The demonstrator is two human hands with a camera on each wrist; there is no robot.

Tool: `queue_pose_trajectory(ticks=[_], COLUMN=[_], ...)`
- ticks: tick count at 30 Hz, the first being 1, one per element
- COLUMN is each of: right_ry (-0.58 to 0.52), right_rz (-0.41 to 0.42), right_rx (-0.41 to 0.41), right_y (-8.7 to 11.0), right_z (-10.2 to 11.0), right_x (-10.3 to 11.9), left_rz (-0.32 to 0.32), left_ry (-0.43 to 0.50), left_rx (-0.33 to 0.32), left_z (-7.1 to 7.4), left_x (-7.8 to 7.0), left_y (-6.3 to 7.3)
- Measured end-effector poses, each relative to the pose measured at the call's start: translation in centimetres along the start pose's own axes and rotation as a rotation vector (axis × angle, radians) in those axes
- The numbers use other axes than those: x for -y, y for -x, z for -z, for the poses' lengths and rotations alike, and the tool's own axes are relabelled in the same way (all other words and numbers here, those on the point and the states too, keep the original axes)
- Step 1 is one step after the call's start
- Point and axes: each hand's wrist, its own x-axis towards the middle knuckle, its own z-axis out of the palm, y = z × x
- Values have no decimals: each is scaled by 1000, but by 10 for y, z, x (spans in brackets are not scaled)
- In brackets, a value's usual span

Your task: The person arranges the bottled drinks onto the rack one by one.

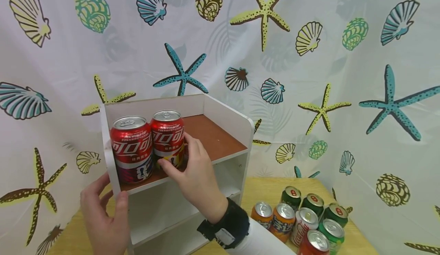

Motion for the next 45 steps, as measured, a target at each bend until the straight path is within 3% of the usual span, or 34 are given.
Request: queue_pose_trajectory(ticks=[11, 24, 33, 45], right_ry=[-94, 0, 28, 147], right_rz=[-33, 31, 56, 102], right_rx=[-21, -172, -215, -265], right_y=[0, 3, 7, 22], right_z=[10, 37, 57, 90], right_x=[-5, -32, -48, -73], left_rz=[-20, -22, -33, -19], left_ry=[1, 11, 12, -3], left_rx=[2, 4, 6, 15], left_z=[0, 1, 0, 1], left_x=[2, 3, 4, 3], left_y=[-1, -2, -3, -2])
